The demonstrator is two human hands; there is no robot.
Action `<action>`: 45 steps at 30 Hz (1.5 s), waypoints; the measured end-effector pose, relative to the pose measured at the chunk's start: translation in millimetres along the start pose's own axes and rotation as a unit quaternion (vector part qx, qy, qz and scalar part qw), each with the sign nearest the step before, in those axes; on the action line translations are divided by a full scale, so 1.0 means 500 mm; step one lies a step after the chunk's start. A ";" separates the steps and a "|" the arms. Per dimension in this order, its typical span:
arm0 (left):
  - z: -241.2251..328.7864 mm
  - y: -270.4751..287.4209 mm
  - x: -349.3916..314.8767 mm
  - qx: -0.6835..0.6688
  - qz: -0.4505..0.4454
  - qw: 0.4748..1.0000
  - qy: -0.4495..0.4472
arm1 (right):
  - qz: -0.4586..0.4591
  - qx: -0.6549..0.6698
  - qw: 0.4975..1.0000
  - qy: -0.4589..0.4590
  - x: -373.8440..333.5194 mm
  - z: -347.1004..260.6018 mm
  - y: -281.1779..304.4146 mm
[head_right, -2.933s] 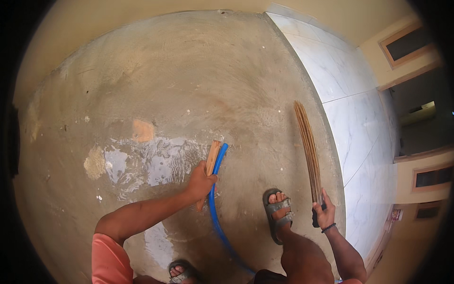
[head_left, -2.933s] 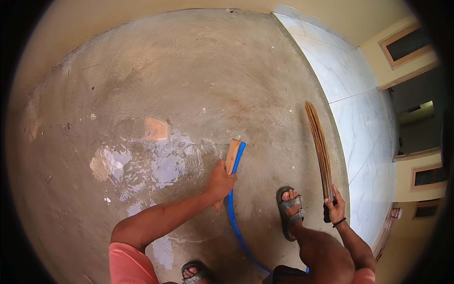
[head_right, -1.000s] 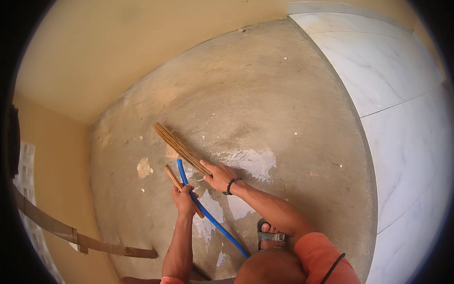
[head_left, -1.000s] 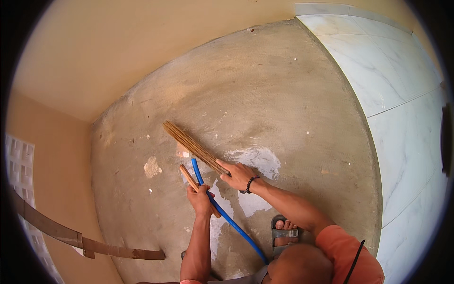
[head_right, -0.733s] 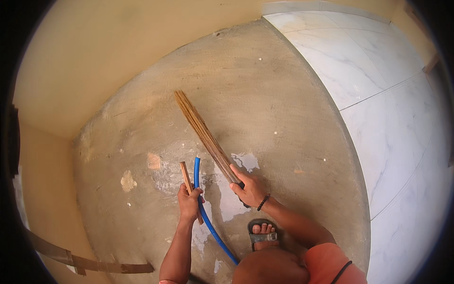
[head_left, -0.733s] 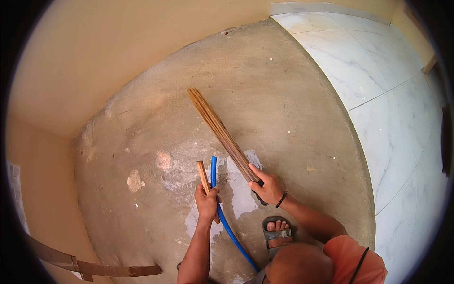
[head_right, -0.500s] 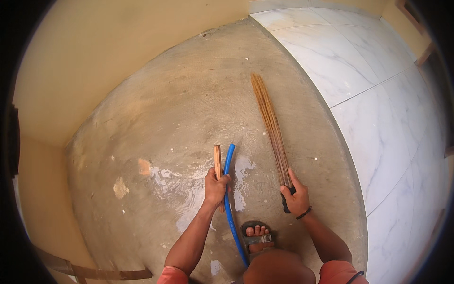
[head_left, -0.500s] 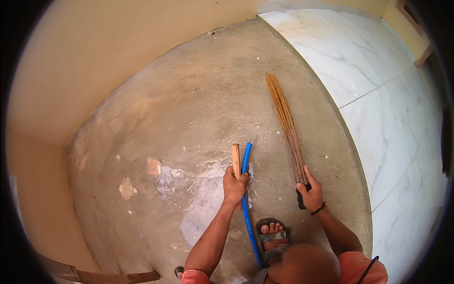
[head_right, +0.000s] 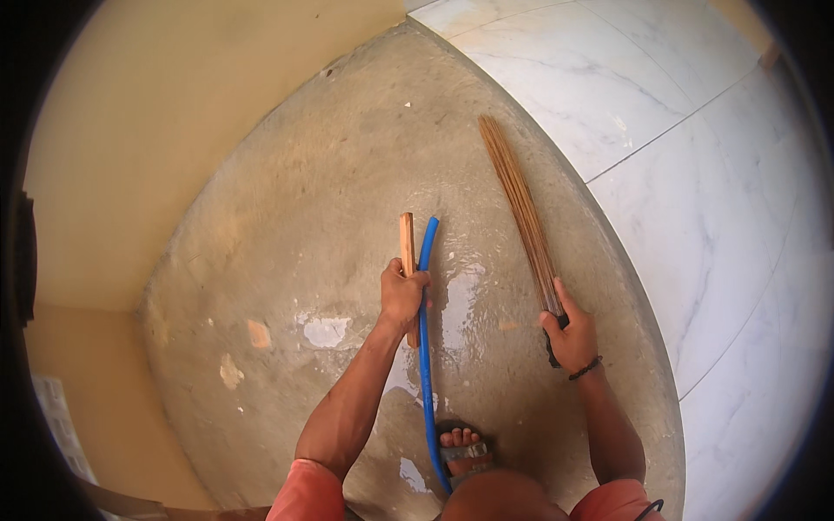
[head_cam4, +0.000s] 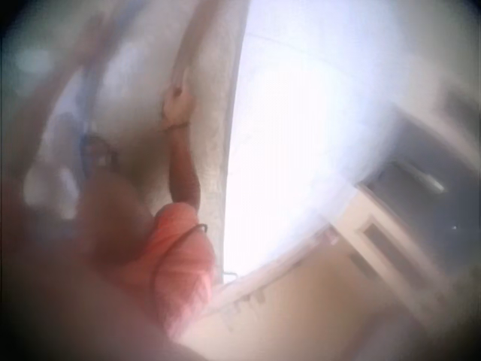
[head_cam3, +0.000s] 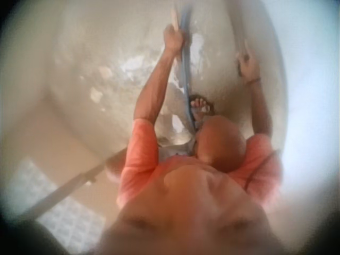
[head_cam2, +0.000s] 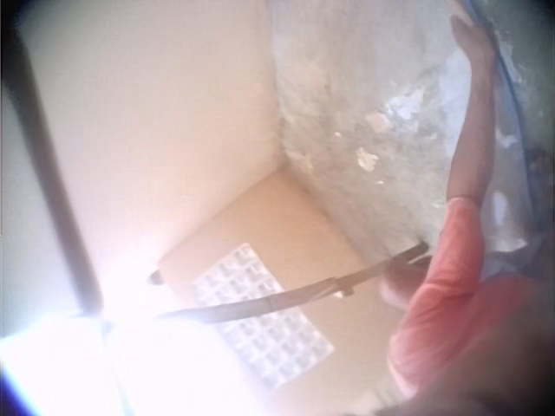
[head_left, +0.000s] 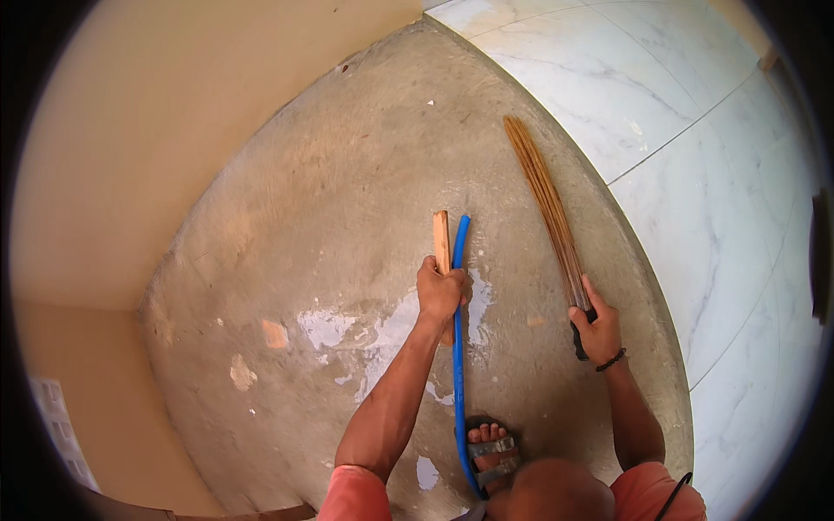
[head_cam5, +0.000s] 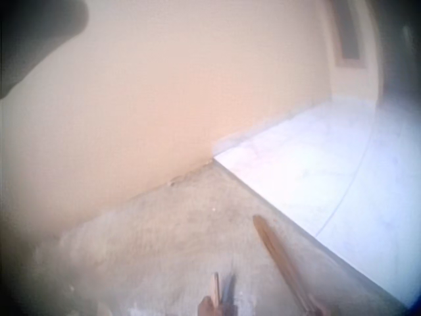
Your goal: The person sweeps a wet concrete floor using a traditional straw broom while holding a blue hose in the other hand. They move around a wooden ladder and sweep water and debris across the surface, occasionally stepping over the hose.
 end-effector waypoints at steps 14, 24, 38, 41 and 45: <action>0.052 0.099 0.129 -0.135 0.095 0.986 -0.012 | -0.186 -0.031 0.980 0.066 0.095 -0.185 -0.271; -0.037 0.316 0.158 -0.151 0.183 0.971 0.010 | -0.039 0.007 0.998 0.039 0.040 -0.165 -0.248; -0.063 0.548 0.068 -0.040 0.262 0.964 0.004 | -0.254 0.087 0.951 0.152 0.007 -0.377 -0.461; -0.056 0.569 0.044 0.021 0.199 0.980 -0.007 | -0.142 0.070 0.983 0.089 0.042 -0.307 -0.354; -0.017 0.522 0.000 0.052 0.108 0.993 0.013 | 0.033 0.052 0.993 0.100 0.096 -0.181 -0.313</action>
Point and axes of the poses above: each hand's wrist, its own x-axis towards the middle knuckle, its own y-axis out of the back of the hand, z = x × y, the point moved 2 cm from there along x, towards the middle knuckle, and after that the axes turned 14 degrees about z, right-handed, at the moved point
